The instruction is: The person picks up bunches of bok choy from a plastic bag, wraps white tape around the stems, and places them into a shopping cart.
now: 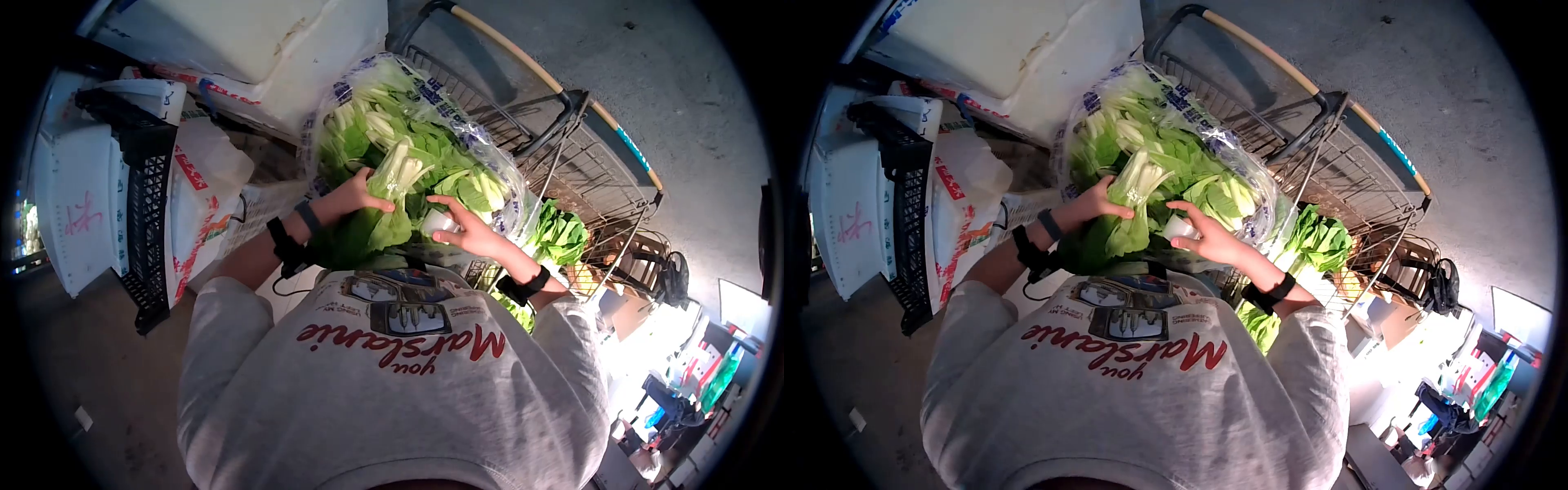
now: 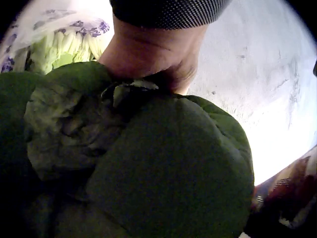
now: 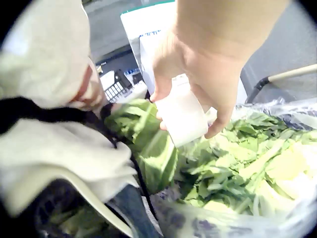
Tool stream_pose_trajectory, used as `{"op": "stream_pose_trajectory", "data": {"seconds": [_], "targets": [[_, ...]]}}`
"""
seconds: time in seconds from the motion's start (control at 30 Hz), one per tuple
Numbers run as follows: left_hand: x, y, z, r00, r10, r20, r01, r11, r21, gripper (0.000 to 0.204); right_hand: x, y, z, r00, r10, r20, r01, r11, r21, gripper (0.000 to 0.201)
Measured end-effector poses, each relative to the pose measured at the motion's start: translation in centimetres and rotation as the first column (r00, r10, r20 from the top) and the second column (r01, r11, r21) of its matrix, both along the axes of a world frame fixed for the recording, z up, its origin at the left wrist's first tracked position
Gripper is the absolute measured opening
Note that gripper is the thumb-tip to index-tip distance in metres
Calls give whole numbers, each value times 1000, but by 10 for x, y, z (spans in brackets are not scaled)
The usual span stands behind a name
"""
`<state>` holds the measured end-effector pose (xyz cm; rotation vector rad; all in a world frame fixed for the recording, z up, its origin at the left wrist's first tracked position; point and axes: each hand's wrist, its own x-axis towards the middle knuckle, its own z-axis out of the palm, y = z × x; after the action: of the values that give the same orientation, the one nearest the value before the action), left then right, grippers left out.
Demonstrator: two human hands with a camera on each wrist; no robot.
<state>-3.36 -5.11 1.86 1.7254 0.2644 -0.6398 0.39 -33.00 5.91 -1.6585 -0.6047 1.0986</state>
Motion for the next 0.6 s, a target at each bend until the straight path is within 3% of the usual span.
{"op": "stream_pose_trajectory", "data": {"seconds": [0.03, 0.07, 0.17, 0.2, 0.27, 0.3, 0.33, 0.37, 0.4, 0.47, 0.53, 0.6], "targets": [[8, 0, -5, 999, -49, 15, 50, 997, -56, 116, -1, -2, 9, 991, -60, -120, 68, 995, 67, 51], [15, -2, -13, 999, -49, 20, 50, 997, -62, 116, 2, -1, 19, 992, -60, -115, 67, 996, 61, 51], [27, -22, -14, 940, -340, 26, 320, 904, 283, 97, 10, 20, 52, 995, 17, -95, 11, 958, 288, 39], [27, -32, 16, 865, -487, 122, 410, 826, 387, 94, 17, 30, 57, 992, 45, -120, -2, 941, 337, 41], [27, -31, -77, 861, -431, 268, 465, 882, -77, 91, 34, 51, 59, 993, 13, -119, 30, 935, 353, 38], [22, -37, -46, 817, -403, 412, 423, 905, 45, 90, 42, 62, 62, 988, 20, -150, 37, 927, 372, 38], [21, -43, -10, 815, -407, 413, 427, 903, 46, 90, 51, 72, 62, 983, 31, -181, 43, 919, 392, 37], [20, -48, 24, 796, -547, 258, 472, 829, 299, 91, 62, 78, 61, 978, 46, -202, 31, 931, 364, 36], [20, -51, 48, 771, -633, 70, 513, 683, 520, 91, 71, 82, 56, 977, 73, -201, -1, 941, 339, 38], [18, -48, 59, 785, -620, -1, 544, 688, 480, 89, 86, 89, 43, 973, 106, -203, -44, 956, 290, 41], [12, -36, 62, 770, -627, 116, 565, 755, 333, 89, 95, 92, 38, 965, 160, -206, -107, 964, 244, 44], [3, -26, 66, 806, -585, 92, 552, 798, 243, 88, 103, 94, 24, 953, 219, -210, -177, 964, 200, 47]]}}
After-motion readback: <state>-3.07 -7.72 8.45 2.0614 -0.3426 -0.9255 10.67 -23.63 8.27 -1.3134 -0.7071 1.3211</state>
